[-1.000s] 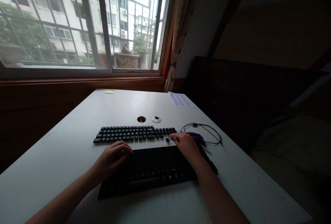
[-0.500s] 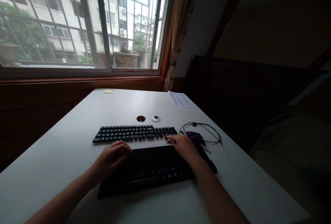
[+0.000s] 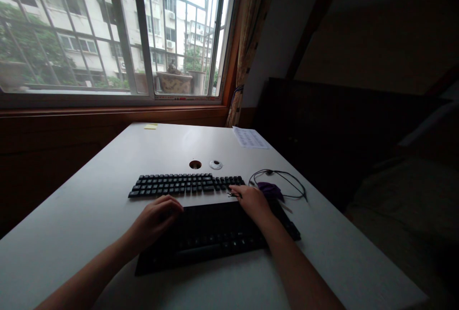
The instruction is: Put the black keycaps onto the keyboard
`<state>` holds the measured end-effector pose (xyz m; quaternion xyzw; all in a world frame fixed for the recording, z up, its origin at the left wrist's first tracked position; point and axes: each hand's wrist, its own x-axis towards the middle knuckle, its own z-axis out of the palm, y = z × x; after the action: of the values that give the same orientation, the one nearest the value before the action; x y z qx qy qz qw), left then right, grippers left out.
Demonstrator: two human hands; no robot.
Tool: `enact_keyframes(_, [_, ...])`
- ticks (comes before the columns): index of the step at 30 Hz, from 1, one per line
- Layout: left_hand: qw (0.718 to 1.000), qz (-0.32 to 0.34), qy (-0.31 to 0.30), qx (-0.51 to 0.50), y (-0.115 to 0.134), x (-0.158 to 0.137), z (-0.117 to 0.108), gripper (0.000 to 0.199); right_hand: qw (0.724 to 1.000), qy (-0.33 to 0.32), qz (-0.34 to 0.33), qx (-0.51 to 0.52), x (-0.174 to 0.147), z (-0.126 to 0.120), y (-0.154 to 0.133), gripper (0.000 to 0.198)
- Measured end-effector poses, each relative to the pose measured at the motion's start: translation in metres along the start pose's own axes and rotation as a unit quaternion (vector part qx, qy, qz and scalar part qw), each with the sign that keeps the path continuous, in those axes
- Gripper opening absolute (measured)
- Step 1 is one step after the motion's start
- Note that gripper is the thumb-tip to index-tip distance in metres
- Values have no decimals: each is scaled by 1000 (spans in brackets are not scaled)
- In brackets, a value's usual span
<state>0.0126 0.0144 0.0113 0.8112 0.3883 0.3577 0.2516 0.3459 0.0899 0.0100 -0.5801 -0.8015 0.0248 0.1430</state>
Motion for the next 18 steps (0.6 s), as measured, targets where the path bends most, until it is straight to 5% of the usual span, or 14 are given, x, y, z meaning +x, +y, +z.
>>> enact_keyframes(18, [1000, 0, 15, 2, 1, 1, -2, 14, 996, 54, -5, 69, -1, -3, 1, 31])
